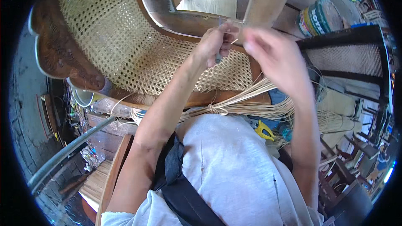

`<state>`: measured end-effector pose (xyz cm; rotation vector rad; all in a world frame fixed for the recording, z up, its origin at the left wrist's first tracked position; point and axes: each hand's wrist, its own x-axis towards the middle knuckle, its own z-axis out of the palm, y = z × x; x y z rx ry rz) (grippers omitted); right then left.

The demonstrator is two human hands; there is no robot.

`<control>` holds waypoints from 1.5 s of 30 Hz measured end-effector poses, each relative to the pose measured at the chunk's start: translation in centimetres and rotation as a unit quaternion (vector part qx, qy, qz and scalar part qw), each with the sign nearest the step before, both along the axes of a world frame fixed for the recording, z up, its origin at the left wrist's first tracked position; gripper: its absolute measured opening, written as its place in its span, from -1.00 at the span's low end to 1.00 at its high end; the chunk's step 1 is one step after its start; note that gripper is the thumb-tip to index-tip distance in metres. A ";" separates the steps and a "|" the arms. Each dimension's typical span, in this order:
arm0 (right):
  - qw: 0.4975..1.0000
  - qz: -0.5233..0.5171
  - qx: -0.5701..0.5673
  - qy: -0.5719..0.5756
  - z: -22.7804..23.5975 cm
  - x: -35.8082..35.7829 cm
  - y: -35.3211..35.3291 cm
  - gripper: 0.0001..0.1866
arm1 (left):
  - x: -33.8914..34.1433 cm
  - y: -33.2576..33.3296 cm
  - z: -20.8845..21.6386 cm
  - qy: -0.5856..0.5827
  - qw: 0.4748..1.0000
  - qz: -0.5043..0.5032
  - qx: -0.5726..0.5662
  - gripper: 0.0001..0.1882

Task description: Replacing the cane webbing on a wooden chair back using rattan strips and tools.

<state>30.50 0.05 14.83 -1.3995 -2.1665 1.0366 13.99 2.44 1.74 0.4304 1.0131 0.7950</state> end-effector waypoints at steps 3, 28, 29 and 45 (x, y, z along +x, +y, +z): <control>0.960 0.129 -0.249 0.021 2.9 4.4 -6.2 -0.84 | -2.5 -2.1 -1.2 0.035 0.999 0.017 -0.006 -0.68; 0.951 0.040 -0.287 -0.106 -7.1 3.5 6.1 -0.81 | -1.2 1.2 -12.2 0.522 0.806 -0.245 0.135 -0.62; 0.917 0.063 -0.345 -0.192 -10.5 2.4 7.8 -0.76 | -0.7 1.3 -12.6 0.538 0.793 -0.238 0.158 -0.60; 0.783 0.217 -0.496 -0.306 -21.1 -0.9 10.6 -0.76 | -0.7 1.5 -12.3 0.558 0.785 -0.259 0.069 -0.58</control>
